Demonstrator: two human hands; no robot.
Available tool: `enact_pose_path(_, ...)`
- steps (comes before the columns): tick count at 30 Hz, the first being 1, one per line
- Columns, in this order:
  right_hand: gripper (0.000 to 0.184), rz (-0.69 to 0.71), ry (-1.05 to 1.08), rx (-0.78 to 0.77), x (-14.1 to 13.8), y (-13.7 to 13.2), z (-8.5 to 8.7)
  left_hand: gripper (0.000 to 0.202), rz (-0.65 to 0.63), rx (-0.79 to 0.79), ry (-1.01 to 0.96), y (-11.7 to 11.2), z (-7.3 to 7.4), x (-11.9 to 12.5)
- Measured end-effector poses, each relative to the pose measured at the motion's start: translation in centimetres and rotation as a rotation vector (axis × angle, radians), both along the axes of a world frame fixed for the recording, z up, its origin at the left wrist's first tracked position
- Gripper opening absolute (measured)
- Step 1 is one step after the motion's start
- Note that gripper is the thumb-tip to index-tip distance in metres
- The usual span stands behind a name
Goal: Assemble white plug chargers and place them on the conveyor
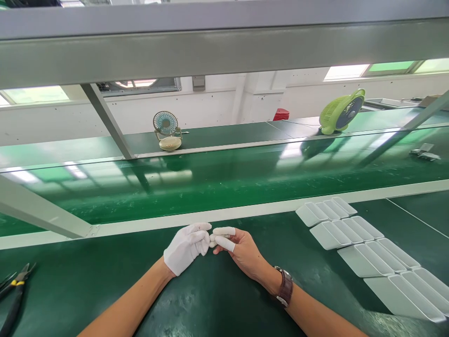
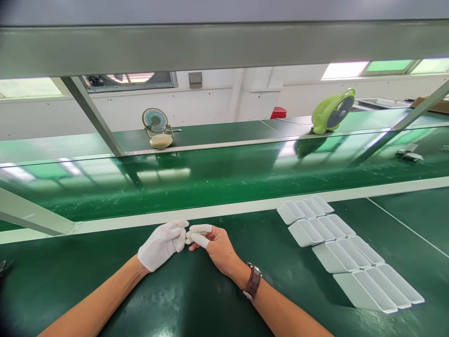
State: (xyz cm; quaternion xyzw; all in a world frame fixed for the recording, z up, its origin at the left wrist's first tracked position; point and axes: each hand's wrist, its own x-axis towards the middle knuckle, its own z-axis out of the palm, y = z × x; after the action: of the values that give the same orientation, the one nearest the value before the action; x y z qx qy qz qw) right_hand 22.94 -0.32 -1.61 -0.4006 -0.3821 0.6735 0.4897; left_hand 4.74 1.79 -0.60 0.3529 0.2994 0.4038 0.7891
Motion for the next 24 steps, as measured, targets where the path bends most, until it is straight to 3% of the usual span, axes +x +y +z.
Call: enact_pose_path(24,0.029,0.020,0.068,0.020,-0.10,-0.13,0.56,0.037,0.004,0.007,0.003,-0.03,0.10,0.04)
